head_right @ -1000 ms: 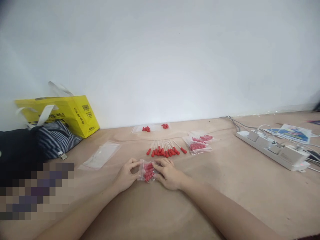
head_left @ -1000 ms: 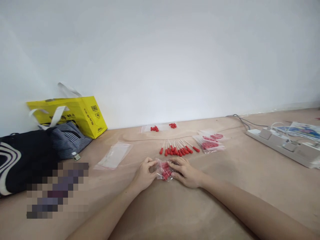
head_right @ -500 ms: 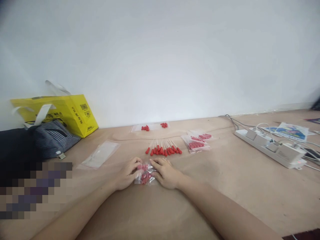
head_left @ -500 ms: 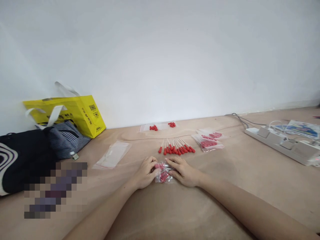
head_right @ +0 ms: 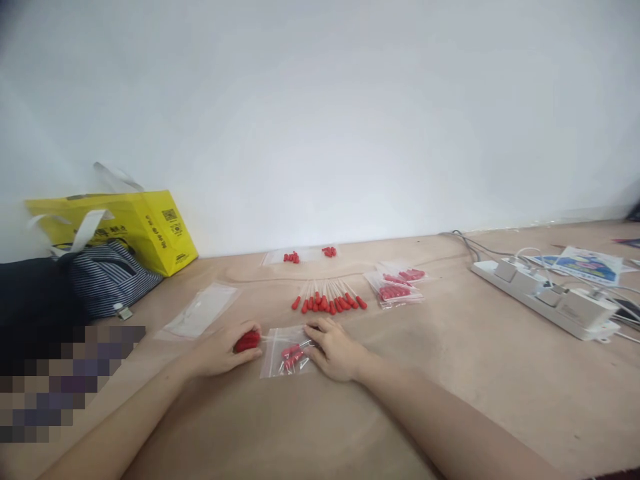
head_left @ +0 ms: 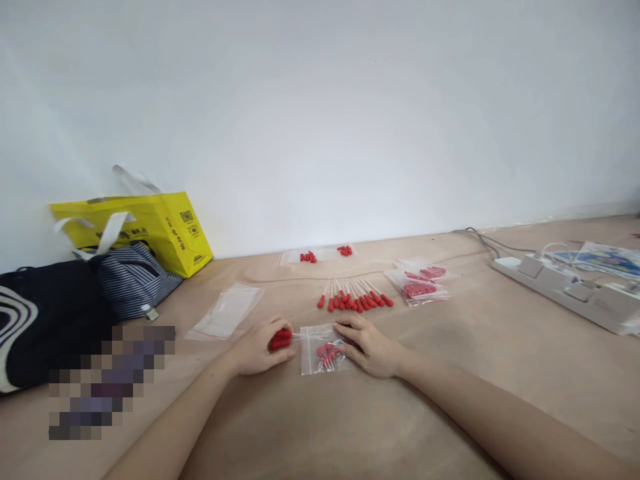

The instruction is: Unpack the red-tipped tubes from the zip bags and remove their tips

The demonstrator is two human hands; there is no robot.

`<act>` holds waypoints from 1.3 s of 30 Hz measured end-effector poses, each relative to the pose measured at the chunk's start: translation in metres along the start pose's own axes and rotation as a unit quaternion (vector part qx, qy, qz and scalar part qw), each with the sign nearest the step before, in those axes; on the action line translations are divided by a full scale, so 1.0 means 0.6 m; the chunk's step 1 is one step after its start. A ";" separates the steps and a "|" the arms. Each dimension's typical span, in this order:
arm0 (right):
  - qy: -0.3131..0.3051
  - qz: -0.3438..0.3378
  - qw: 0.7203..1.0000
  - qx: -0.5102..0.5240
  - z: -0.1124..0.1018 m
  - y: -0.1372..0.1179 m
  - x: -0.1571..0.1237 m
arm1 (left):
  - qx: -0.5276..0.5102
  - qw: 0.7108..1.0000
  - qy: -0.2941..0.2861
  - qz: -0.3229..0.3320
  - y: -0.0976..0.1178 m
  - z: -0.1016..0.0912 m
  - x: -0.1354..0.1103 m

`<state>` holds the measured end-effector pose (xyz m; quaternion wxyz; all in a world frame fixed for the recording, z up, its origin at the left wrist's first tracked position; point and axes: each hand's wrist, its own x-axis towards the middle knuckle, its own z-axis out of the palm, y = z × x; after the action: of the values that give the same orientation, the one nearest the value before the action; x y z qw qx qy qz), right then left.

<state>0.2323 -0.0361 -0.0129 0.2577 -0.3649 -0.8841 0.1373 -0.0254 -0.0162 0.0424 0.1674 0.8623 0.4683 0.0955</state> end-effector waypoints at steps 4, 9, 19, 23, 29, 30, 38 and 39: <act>0.006 -0.001 1.000 -0.001 -0.001 0.000 0.000 | 0.008 0.998 -0.036 -0.047 0.009 -0.001 0.000; 0.012 -0.002 1.000 -0.005 -0.001 0.001 -0.001 | 0.017 0.990 -0.067 -0.124 -0.011 -0.027 -0.025; 0.007 0.004 1.000 -0.008 -0.002 0.001 -0.002 | 0.152 0.955 0.041 -0.251 -0.022 0.010 0.065; 0.017 0.006 1.000 -0.008 -0.004 -0.003 -0.003 | 0.141 0.949 0.029 -0.280 -0.032 0.013 0.123; 0.015 0.006 1.000 -0.011 -0.002 0.001 -0.004 | 0.105 0.953 0.005 -0.286 -0.014 0.026 0.183; 0.015 0.005 1.000 -0.012 -0.002 0.001 -0.004 | 0.098 0.954 0.006 -0.282 -0.006 0.031 0.191; 0.015 0.007 1.000 -0.013 -0.003 0.000 -0.003 | 0.046 0.968 0.037 -0.243 0.031 0.049 0.222; 0.015 0.007 1.000 -0.014 -0.003 0.000 -0.003 | 0.043 0.968 0.049 -0.241 0.030 0.048 0.222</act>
<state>0.2342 -0.0372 -0.0121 0.2646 -0.3765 -0.8795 0.1217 0.0700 0.0807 0.0233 0.1250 0.7245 0.6737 0.0746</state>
